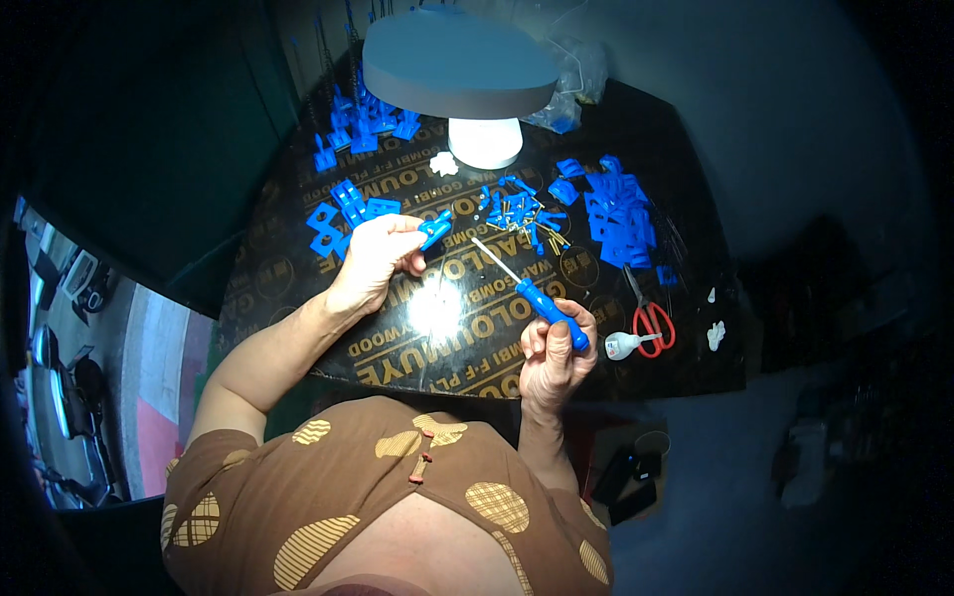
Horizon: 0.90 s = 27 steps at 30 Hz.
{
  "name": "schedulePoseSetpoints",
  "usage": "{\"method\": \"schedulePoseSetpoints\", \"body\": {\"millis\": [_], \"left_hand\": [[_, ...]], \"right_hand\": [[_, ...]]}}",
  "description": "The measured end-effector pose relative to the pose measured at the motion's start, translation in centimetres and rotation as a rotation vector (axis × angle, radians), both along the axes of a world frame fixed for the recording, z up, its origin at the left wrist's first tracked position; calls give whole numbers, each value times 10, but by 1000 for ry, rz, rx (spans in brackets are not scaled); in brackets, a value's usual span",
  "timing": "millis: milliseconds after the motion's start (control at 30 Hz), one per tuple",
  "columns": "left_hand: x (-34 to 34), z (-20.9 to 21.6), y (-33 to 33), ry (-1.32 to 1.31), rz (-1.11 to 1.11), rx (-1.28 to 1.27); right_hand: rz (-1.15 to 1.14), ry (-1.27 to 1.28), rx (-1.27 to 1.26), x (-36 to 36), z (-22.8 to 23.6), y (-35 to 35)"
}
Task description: The person assembles small electronic components into blue plastic housings using a screwdriver and glue.
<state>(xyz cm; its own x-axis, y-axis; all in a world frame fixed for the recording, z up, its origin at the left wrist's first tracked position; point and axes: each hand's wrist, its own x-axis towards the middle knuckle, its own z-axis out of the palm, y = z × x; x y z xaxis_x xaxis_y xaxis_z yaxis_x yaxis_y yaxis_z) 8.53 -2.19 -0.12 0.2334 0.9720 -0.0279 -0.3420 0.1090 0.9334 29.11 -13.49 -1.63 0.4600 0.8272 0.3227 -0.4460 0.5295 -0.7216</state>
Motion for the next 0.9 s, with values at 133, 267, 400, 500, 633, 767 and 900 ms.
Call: {"method": "schedulePoseSetpoints", "body": {"millis": [133, 267, 400, 500, 633, 767, 900], "left_hand": [[2, -1, 1, -3, 12, 12], [3, 0, -2, 44, 5, 30], [6, 3, -7, 103, 22, 90], [6, 3, -11, 158, 8, 120], [8, 9, -13, 188, -26, 111], [7, 6, -13, 154, -42, 140], [8, 5, -12, 173, -31, 142]], "right_hand": [[-48, -86, 23, -4, -4, -4], [-116, -260, 46, -7, -9, -6], [-129, -431, 19, -7, -9, -8], [-162, -642, 42, -4, -13, -8], [-167, -654, 62, -4, -13, -7], [-163, -647, 54, -5, -13, -7], [-166, -646, 54, -5, -13, -7]]}}
